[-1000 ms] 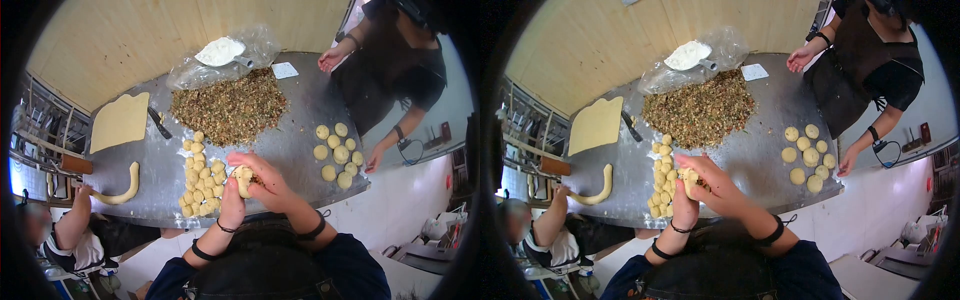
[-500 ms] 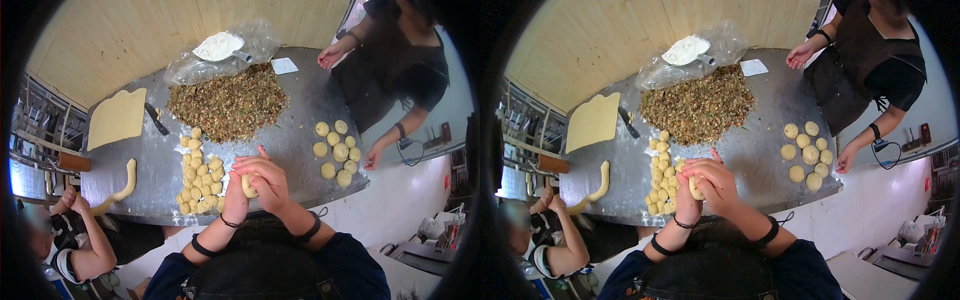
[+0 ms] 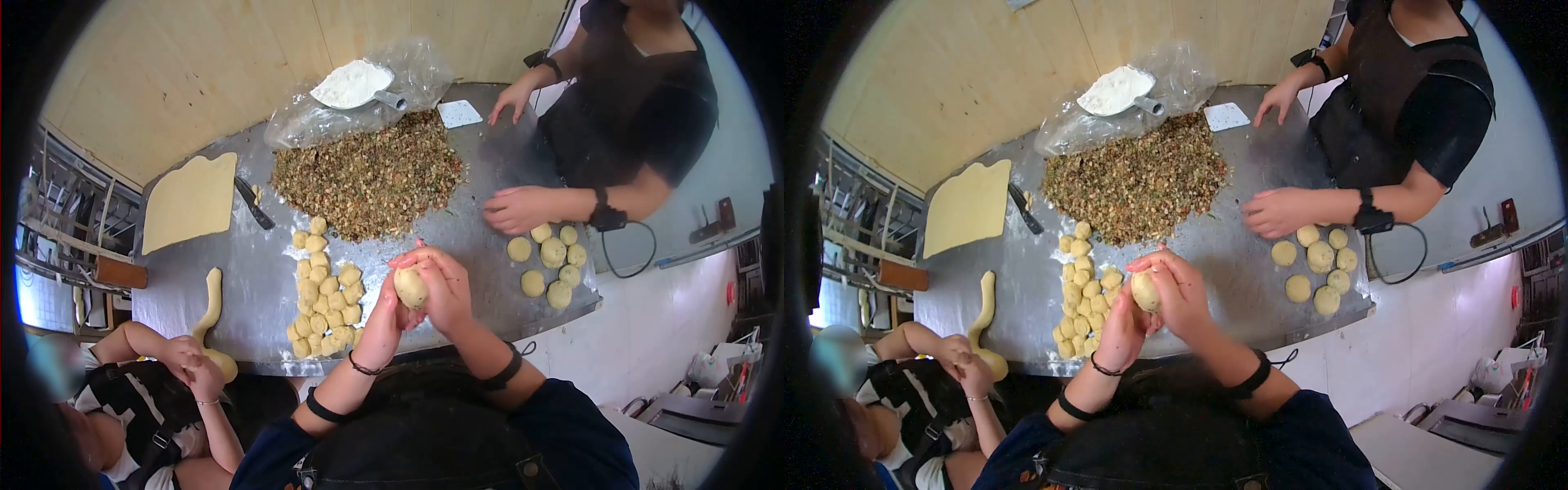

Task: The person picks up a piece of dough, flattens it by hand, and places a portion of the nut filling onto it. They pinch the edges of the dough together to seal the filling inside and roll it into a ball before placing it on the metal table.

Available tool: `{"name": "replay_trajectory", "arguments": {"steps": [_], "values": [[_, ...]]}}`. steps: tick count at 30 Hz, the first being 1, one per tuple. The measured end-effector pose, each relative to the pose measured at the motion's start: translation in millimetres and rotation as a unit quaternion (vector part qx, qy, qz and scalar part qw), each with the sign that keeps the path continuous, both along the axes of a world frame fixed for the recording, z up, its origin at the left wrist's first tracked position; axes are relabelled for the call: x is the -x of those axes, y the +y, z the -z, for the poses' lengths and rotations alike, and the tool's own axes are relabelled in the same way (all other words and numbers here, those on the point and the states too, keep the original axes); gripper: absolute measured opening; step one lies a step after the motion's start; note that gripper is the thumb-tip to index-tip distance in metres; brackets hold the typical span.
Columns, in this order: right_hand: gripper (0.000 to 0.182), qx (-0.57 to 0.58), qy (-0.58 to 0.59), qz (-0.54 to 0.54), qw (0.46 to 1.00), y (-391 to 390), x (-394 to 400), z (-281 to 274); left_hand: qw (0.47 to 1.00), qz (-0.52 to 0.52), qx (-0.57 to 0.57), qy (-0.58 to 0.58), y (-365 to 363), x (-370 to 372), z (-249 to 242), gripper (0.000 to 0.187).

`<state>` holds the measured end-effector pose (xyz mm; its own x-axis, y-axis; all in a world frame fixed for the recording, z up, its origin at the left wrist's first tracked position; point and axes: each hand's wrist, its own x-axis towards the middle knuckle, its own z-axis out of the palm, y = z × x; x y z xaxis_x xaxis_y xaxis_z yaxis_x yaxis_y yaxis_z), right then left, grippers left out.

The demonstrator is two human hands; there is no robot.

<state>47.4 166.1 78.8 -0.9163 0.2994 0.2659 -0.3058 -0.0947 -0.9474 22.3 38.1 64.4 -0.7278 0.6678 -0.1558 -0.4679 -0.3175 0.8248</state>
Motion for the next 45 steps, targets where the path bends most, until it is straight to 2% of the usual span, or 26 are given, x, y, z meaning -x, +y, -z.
{"name": "replay_trajectory", "arguments": {"steps": [1,2,4,5,7,8,10,14,15,17,19,20,21,22,23,25,28,30,32,34,35,38,39,40,41,45], "values": [[0.021,0.078,-0.056,-0.045,0.994,4,1,-9,0.995,0.073,-0.07,0.006,-2,2,2,0.064],[0.021,0.076,-0.055,-0.046,0.994,2,3,-15,0.995,0.072,-0.071,0.007,-3,2,4,0.064],[0.019,-0.114,0.054,0.038,0.991,-3,5,-20,0.99,-0.007,0.037,0.133,1,-2,-8,0.058],[0.019,-0.114,0.05,0.036,0.992,0,5,-19,0.991,-0.009,0.037,0.129,1,-3,-6,0.058],[0.019,-0.128,0.085,-0.107,0.982,8,1,-16,0.973,-0.007,0.08,0.214,-1,-8,1,0.053],[0.019,-0.127,0.084,-0.111,0.982,9,2,-5,0.974,-0.011,0.082,0.212,-1,-8,5,0.053],[0.019,-0.023,0.12,-0.103,0.987,4,1,19,0.946,-0.047,0.106,0.304,-1,-9,15,0.052],[0.019,-0.005,0.096,-0.038,0.995,-6,-5,16,0.925,-0.059,0.127,0.353,-5,-9,12,0.058],[0.018,-0.053,0.088,-0.05,0.993,-6,-4,2,0.925,-0.062,0.127,0.354,-8,-8,10,0.058],[0.017,-0.102,0.079,-0.063,0.99,-5,-4,-21,0.977,0.024,0.05,0.204,-16,-6,5,0.066],[0.016,-0.229,0.113,-0.04,0.966,-4,-3,-34,0.977,0.05,0.027,0.203,-22,-4,15,0.068],[0.016,-0.229,0.112,-0.044,0.966,0,-2,-33,0.976,0.079,0.004,0.204,-24,-4,18,0.071],[0.016,-0.206,0.132,-0.126,0.962,5,-3,-29,0.971,0.093,-0.009,0.22,-22,-5,9,0.072],[0.016,-0.18,0.15,-0.206,0.95,7,-3,-24,0.972,0.09,-0.009,0.217,-20,-8,11,0.072],[0.016,-0.18,0.149,-0.209,0.95,4,-4,-17,0.971,0.06,0.019,0.232,-18,-10,14,0.073],[0.02,-0.086,0.097,-0.086,0.988,-8,-11,0,0.969,0.032,0.049,0.242,-13,-12,9,0.074],[0.022,-0.08,0.13,-0.011,0.988,-17,-11,10,0.964,-0.04,0.125,0.23,-13,-16,6,0.082],[0.024,-0.121,0.116,-0.018,0.986,-11,-6,-1,0.999,0.009,-0.023,0.022,-21,-16,23,0.07],[0.028,-0.161,0.101,-0.024,0.982,-4,-5,-20,0.999,0.007,0.009,0.049,-22,-12,5,0.069],[0.039,-0.356,0.109,-0.075,0.925,4,-6,-36,0.997,0.005,0.04,0.072,-27,-11,1,0.068],[0.035,-0.352,0.099,-0.138,0.92,6,-6,-39,0.992,0.031,0.037,0.114,-31,-11,6,0.068],[0.03,-0.305,0.108,-0.139,0.936,0,-10,-14,0.984,0.043,0.057,0.164,-30,-18,11,0.07],[0.03,-0.305,0.106,-0.14,0.936,-5,-11,-9,0.977,-0.005,0.053,0.206,-24,-21,7,0.069],[0.029,-0.288,0.144,-0.085,0.943,-10,-12,-5,0.967,-0.052,0.047,0.247,-19,-21,4,0.069],[0.027,-0.27,0.182,-0.029,0.945,-14,-13,-3,0.967,-0.051,0.045,0.245,-19,-20,4,0.069],[0.026,-0.26,0.15,-0.051,0.952,-24,-13,-13,0.984,-0.016,0.045,0.173,-28,-16,-1,0.074]]}}
